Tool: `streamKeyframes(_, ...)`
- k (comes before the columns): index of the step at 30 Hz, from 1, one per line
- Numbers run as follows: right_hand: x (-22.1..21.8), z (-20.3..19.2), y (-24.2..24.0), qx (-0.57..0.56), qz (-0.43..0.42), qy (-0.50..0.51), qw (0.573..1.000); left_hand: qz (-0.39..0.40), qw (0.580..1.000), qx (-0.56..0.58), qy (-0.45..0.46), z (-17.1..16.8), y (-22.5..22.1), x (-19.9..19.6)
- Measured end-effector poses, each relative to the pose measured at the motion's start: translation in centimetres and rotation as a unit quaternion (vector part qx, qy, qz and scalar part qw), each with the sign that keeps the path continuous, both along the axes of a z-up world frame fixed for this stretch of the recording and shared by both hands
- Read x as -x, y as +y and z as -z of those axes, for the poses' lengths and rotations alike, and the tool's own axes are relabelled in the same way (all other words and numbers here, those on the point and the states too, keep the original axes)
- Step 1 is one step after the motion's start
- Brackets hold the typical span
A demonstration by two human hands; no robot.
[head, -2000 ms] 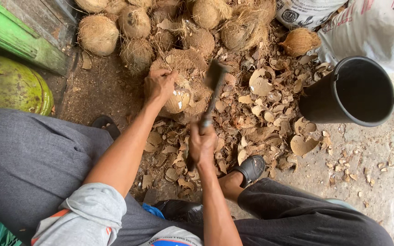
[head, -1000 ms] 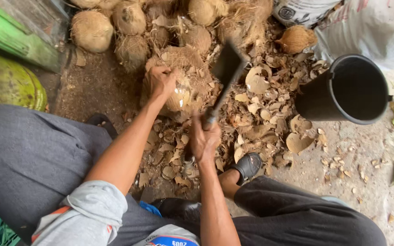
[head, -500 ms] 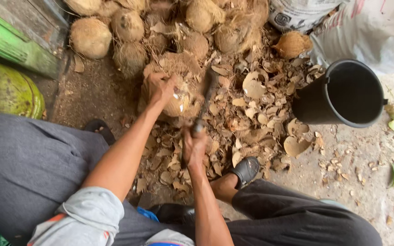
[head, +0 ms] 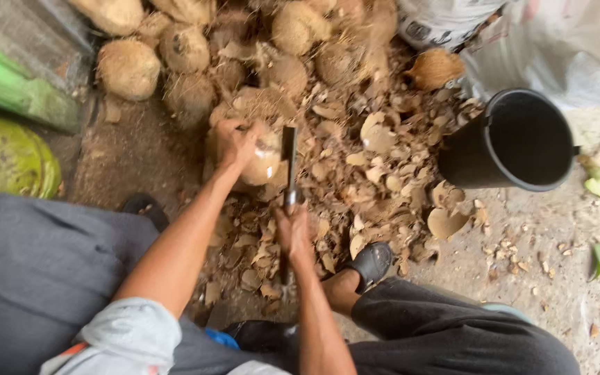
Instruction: The person uses a machete to repeatedly strike and peel the husk off a coconut held against a wooden stump. After removing the husk, the person places the peeled coconut into a green crate and picks up another coconut to repeat the process.
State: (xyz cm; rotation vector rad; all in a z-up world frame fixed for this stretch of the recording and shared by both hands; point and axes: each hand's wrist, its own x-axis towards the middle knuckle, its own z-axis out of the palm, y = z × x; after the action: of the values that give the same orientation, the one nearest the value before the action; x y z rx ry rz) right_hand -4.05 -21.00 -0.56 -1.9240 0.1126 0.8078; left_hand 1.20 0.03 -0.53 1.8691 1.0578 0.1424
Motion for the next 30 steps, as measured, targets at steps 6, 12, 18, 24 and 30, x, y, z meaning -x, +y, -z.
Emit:
streamKeyframes(6,0.7,0.2,0.7,-0.013,-0.042,-0.054,0.998,-0.048,0.997,0.055,0.006,-0.1,-0.5,2.6)
streamKeyframes(12,3.1,-0.6,-0.5,-0.157,-0.003,-0.004,0.988,-0.122,0.989,0.033,-0.077,2.5,-1.2,4.7)
streamKeyframes(18,2.1,0.1,-0.5,-0.138,0.008,-0.047,0.989,-0.087,0.99,0.07,-0.086,1.3,1.3,4.1)
streamKeyframes(24,2.2,1.2,-0.6,-0.062,-0.019,-0.181,0.981,-0.025,0.999,0.002,0.021,0.9,-0.3,3.7)
streamKeyframes(30,2.2,0.2,-0.7,-0.202,0.028,-0.124,0.971,-0.009,0.992,-0.096,-0.082,1.6,0.1,3.1)
